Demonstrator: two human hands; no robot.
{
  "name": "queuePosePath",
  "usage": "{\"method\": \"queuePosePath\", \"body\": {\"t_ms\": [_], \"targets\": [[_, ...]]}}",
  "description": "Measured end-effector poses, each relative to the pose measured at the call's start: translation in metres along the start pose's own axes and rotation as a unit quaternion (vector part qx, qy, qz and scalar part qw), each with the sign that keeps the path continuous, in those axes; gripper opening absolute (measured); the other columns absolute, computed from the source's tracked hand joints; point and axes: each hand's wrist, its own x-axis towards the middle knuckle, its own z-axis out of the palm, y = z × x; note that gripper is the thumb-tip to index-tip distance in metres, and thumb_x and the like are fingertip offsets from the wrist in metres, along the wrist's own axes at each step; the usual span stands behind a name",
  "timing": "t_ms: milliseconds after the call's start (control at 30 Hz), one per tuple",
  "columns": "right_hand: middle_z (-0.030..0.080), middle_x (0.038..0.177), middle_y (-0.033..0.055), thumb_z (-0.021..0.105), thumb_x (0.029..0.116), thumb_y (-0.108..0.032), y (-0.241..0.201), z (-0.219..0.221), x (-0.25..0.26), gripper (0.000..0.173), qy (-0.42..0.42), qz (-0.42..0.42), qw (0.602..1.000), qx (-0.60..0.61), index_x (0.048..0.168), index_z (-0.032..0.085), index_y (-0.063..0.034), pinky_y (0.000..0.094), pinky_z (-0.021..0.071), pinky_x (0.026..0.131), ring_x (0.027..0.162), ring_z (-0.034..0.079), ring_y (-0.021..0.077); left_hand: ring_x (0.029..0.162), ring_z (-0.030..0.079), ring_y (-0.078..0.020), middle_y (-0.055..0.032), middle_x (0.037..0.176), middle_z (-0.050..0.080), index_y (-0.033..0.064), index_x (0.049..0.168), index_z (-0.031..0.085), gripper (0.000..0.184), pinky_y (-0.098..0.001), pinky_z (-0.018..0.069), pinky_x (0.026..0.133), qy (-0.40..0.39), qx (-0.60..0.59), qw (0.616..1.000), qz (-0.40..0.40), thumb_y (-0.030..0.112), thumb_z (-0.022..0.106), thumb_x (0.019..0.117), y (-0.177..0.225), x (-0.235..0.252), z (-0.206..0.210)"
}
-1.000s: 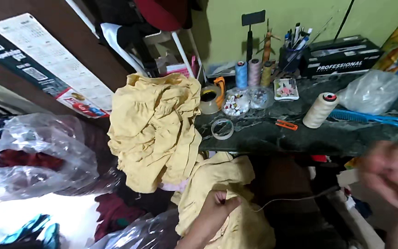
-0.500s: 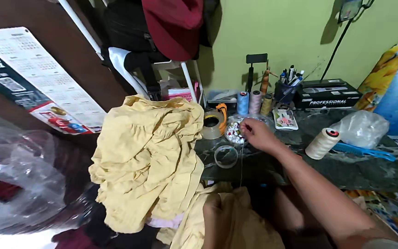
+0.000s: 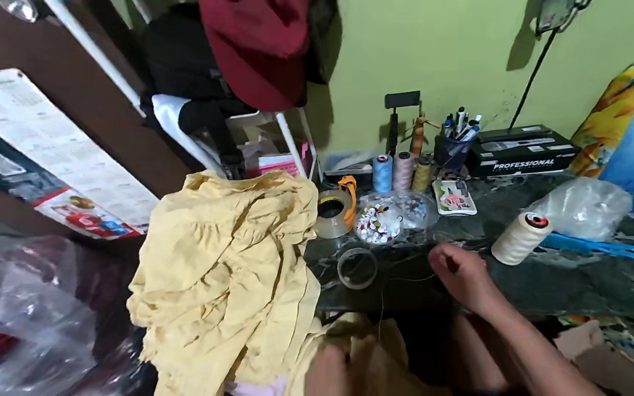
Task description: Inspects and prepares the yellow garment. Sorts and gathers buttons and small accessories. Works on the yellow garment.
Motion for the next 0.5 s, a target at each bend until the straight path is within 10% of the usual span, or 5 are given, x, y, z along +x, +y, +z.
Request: {"method": "queuePosePath", "body": {"t_ms": [133,500], "targets": [[0.062,0.125,0.0252,0.06,0.0982,-0.011,-0.013,-0.005,0.017,0.025,-0.16,0.083,0.98,-0.09,0.117,0.068,0.0028,0.0551,0.0487,0.102,0.118,0.061,0.0404,0.072,0.069,-0.0381,-0.0156,0.073,0.069,0.0043,0.084,0.074,0.057,-0.0638,0.0526,0.066,0.116,0.072,0.99,-0.018,0.057,0.059,0.0968,0.032,0.038,-0.02],[0.059,0.135,0.0209,0.06,0.1001,-0.014,-0.021,0.049,0.153,0.036,-0.218,-0.058,0.965,-0.135,0.135,0.063,-0.0045,0.0575,0.0405,0.111,0.132,0.051,0.041,0.1,0.069,-0.0168,-0.0138,0.114,0.071,-0.0021,0.12,0.067,0.03,-0.0335,0.0572,0.087,0.233,-0.207,0.933,0.18,0.016,0.064,0.0953,0.044,0.183,-0.002]]}}
